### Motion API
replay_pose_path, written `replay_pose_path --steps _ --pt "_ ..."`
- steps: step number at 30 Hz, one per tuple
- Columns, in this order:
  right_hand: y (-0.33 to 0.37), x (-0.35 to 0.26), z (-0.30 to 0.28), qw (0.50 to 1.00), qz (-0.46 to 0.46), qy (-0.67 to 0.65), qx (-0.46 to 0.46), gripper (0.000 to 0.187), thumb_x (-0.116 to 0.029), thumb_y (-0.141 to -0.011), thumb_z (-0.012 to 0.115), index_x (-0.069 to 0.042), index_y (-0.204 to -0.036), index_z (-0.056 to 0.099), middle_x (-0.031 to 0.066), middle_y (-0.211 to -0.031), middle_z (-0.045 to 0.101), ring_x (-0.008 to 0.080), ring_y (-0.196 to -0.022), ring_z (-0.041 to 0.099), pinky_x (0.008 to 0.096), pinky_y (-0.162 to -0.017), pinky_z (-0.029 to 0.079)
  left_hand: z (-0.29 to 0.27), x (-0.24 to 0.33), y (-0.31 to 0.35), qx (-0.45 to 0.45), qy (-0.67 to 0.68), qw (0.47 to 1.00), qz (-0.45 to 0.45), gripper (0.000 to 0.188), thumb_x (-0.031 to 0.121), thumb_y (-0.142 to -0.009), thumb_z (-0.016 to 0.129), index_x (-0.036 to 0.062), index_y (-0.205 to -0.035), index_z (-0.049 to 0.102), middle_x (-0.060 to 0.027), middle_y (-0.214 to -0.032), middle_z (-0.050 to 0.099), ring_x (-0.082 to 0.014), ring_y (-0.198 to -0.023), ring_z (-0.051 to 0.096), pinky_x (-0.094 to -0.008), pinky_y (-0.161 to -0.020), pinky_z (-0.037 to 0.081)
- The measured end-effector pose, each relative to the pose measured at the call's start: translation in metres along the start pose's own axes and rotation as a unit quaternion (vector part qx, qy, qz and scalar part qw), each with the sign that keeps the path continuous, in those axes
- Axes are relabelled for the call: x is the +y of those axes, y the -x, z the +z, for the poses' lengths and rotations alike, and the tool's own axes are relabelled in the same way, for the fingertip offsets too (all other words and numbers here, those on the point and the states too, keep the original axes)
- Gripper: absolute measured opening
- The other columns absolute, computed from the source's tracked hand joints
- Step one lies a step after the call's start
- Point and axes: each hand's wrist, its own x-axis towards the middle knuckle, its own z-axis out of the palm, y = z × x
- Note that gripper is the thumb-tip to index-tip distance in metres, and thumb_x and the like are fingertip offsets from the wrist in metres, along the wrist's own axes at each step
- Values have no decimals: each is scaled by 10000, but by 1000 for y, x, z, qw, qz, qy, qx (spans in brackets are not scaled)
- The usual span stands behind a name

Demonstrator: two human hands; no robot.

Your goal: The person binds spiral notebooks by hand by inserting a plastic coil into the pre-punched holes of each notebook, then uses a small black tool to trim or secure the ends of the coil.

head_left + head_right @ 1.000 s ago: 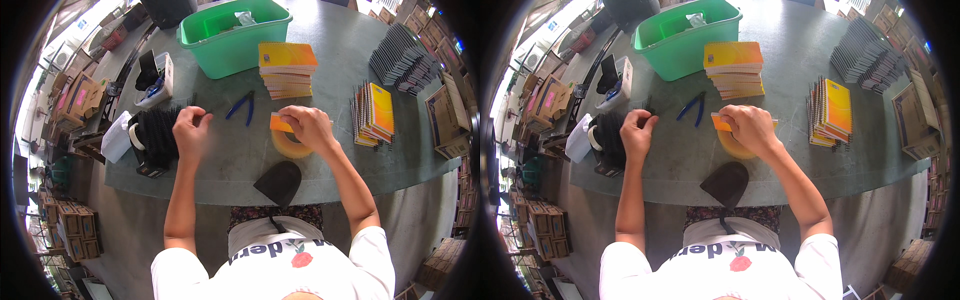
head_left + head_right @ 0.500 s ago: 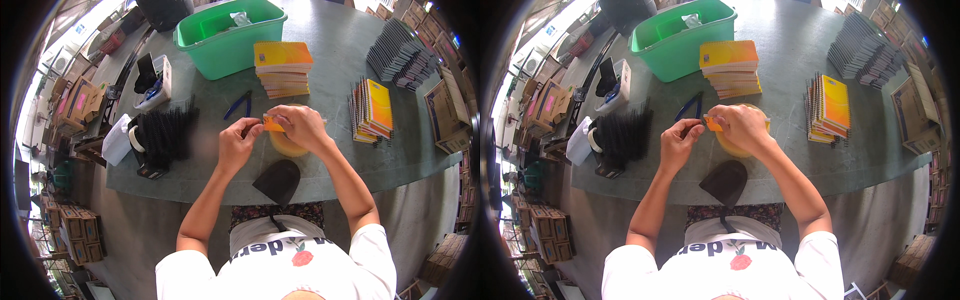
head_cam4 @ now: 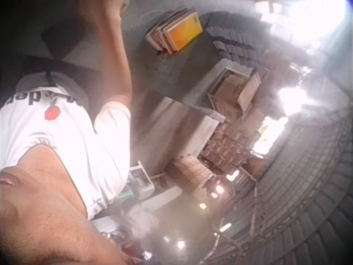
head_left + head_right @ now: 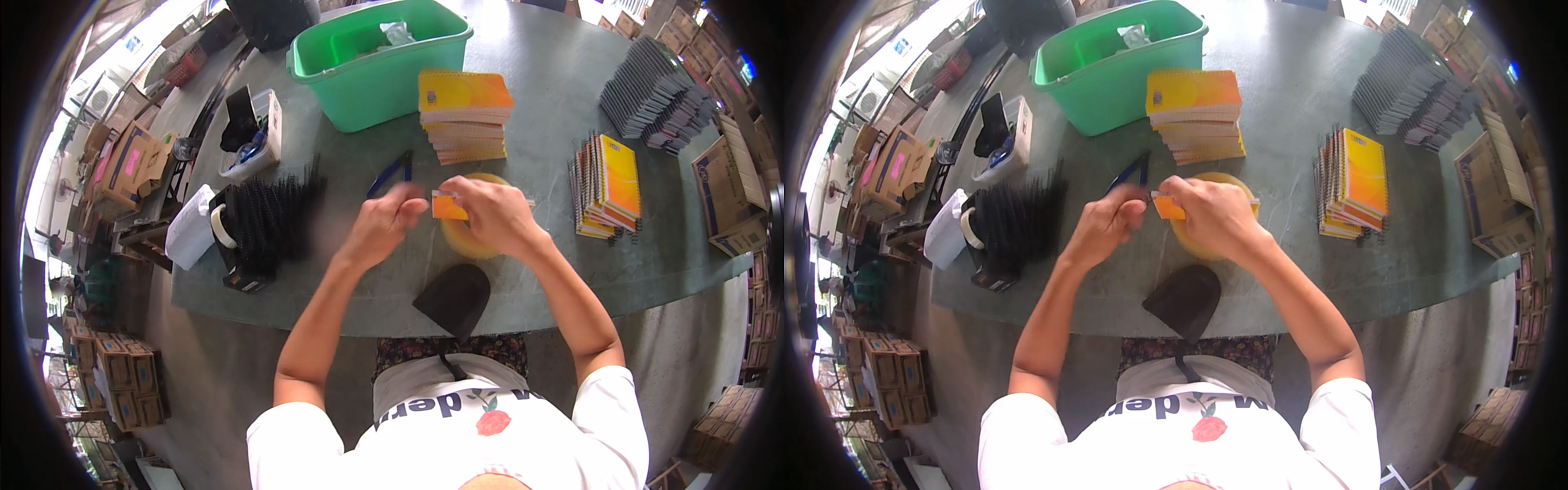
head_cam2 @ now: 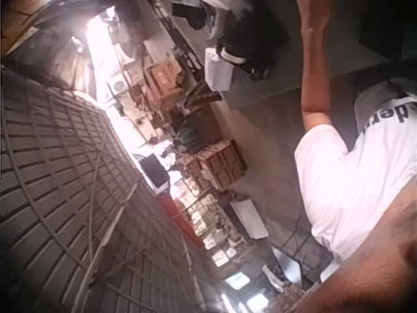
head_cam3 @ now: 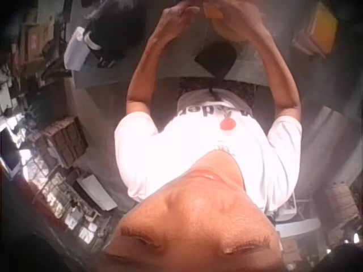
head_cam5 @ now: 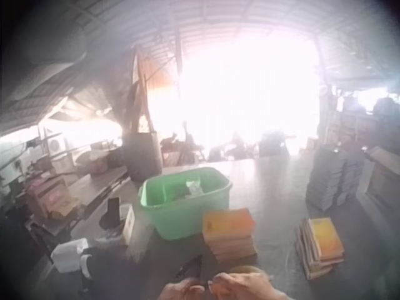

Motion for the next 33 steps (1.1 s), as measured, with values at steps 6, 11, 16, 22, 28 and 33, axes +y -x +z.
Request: replay_pose_path --steps 6,11,16,22,28,33 --pt "-10 2 13 998 -32 -13 43 173 -268 -889 596 -101 -935 585 91 -847 669 277 -753 655 399 -598 492 -5 16 -14 19 -52 997 55 179 103 -840 678 7 -969 599 -137 -838 614 -210 -730 614 -324 -648 497" --pt "-7 1 6 998 -4 -2 -55 228 -244 -873 645 -87 -992 532 70 -868 644 289 -769 655 386 -612 492 -22 4 -11 -14 -48 997 53 215 152 -860 665 8 -1010 610 -139 -829 629 -212 -740 615 -324 -682 491" --pt "-10 6 5 992 -19 -124 11 209 -187 -866 631 -90 -969 476 95 -901 615 307 -807 642 426 -617 477 -18 5 -14 -27 -36 996 81 181 124 -823 697 22 -958 633 -116 -837 628 -201 -730 604 -315 -655 479" --pt "-11 2 5 991 -26 -117 66 207 -107 -821 645 -95 -999 539 76 -909 624 307 -870 639 429 -664 493 12 32 0 76 -221 947 220 141 136 -784 701 73 -879 616 -109 -863 540 -298 -762 549 -419 -684 473" --pt "8 39 -33 978 132 -153 -45 142 -52 -781 703 -36 -919 675 111 -905 685 267 -841 667 325 -730 530 67 1 75 -84 -85 990 80 338 51 -753 715 115 -1079 651 -115 -851 535 -286 -795 572 -385 -692 487" --pt "46 61 0 812 175 -552 71 156 3 -821 688 -18 -975 701 46 -940 695 104 -834 635 237 -715 515 11 42 14 178 -200 946 183 347 -19 -747 672 98 -1072 640 -116 -940 575 -285 -876 590 -404 -763 494"
